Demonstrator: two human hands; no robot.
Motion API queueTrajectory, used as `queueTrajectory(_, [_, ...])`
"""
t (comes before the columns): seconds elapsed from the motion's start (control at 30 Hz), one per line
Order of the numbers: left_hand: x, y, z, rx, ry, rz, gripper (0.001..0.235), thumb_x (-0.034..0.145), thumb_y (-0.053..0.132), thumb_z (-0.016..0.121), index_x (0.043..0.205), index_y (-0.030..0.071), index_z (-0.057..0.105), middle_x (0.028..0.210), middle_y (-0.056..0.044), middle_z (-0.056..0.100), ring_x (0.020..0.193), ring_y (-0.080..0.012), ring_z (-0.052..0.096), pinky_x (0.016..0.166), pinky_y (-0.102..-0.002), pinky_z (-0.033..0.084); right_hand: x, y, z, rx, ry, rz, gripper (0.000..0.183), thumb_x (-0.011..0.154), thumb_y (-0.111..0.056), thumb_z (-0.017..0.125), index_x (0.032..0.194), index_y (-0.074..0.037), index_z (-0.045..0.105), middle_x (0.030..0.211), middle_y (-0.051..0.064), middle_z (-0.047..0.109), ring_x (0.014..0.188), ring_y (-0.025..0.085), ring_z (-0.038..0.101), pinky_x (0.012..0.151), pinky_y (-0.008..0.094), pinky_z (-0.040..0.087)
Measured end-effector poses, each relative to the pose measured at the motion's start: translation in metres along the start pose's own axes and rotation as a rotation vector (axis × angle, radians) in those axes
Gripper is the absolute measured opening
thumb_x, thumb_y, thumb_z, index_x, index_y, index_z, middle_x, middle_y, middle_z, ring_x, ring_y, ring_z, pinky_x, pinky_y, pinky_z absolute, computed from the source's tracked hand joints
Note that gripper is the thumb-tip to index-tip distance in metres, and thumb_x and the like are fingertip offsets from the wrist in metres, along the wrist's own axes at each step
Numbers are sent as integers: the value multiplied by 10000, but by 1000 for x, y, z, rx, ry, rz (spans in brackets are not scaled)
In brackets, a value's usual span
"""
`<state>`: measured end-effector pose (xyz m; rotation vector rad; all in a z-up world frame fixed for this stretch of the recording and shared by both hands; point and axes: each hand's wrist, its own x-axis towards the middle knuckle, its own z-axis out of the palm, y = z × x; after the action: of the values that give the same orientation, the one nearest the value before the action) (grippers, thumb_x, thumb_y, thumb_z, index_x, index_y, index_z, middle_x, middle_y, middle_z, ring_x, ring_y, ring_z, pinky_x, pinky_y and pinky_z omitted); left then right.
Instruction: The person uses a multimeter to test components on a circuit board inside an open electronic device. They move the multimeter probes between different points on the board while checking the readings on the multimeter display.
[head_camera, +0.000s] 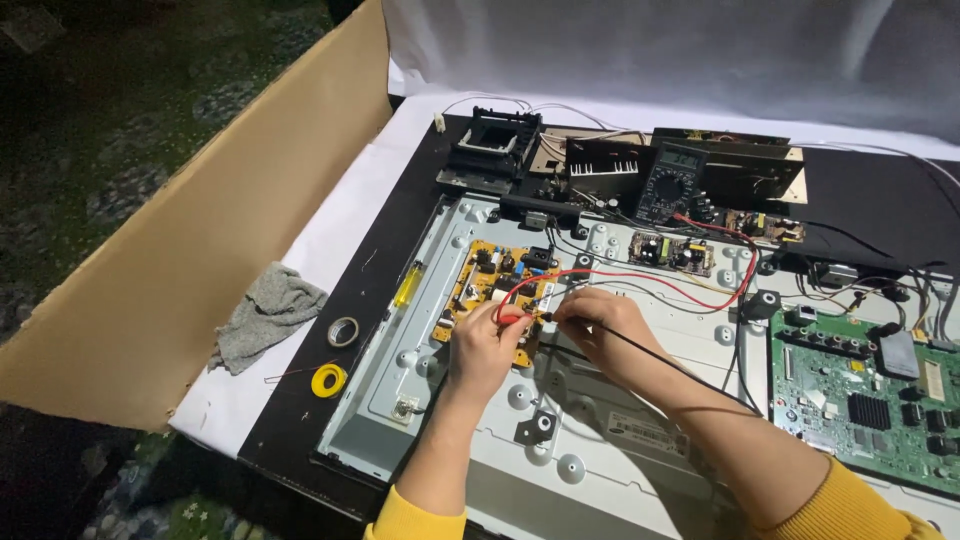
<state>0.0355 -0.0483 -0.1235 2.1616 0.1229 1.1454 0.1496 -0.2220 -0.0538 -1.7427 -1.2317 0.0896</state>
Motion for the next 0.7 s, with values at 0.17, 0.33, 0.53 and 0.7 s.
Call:
queueTrajectory(0.17, [4, 10, -4, -27, 63, -12, 74, 899, 173, 795, 901, 142, 728, 756, -51, 682, 717, -322, 721, 648, -368, 587, 2, 10, -2, -29, 40, 19, 152, 801, 67, 733, 879, -62, 759, 876, 99, 755, 793, 291, 768, 690, 343, 622])
queueTrajectory(0.33, [4, 7, -2, -6, 70, 14, 82, 890, 192, 799, 913, 157, 728, 767, -40, 684, 731, -309, 726, 655, -364, 591, 3, 7, -3, -13, 41, 47, 171, 790, 86, 732, 887, -50, 768, 872, 105, 768, 788, 284, 775, 706, 341, 629])
queueTrajectory(0.53, [4, 5, -1, -7, 55, -9, 81, 893, 167, 799, 889, 137, 723, 756, -49, 691, 717, -312, 725, 661, -364, 591, 2, 11, 1, -53, 46, 23, 144, 802, 57, 753, 877, -64, 780, 882, 95, 771, 815, 283, 777, 704, 337, 626])
queueTrajectory(0.7, [6, 2, 0, 28, 34, 24, 86, 894, 182, 799, 882, 144, 722, 740, -47, 681, 711, -314, 717, 668, -377, 586, 0, 19, 3, -28, 47, 6, 141, 804, 43, 754, 875, -75, 783, 880, 96, 769, 825, 288, 778, 701, 344, 626])
